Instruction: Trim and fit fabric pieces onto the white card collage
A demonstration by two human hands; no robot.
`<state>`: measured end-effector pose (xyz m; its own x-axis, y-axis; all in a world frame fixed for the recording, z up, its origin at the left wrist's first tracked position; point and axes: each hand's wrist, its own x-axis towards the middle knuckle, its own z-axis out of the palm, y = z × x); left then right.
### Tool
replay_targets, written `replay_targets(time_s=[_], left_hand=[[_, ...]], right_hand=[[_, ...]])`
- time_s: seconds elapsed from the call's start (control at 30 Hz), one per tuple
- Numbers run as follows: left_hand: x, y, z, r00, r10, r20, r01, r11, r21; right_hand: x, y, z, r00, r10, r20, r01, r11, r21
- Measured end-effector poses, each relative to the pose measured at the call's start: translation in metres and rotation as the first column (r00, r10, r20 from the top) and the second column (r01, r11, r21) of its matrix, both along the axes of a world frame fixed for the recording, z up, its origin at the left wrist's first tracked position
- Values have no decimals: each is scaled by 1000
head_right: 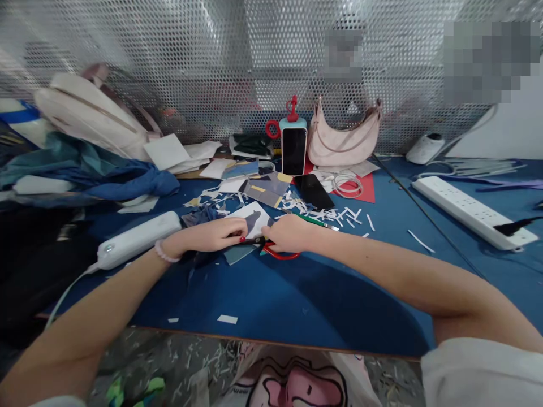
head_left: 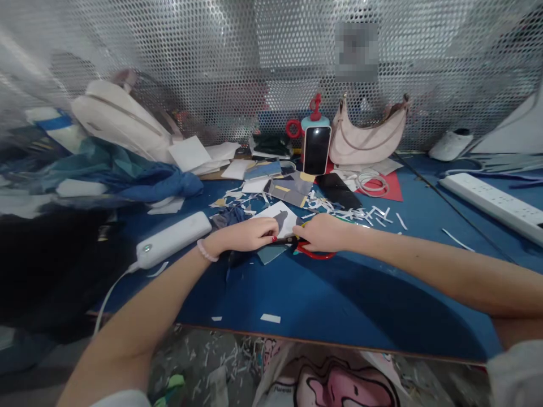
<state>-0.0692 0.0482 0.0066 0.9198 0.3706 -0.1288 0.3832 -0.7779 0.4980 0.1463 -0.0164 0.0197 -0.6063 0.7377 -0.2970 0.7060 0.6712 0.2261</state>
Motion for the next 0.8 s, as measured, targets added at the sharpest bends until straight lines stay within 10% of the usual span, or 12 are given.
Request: replay_targets(time_s=[0.8], left_hand=[[0,2,-2,1000,-10,9,10,1000,13]], right_hand=[[-3,7,-4,998,63,4,-63,997,44]])
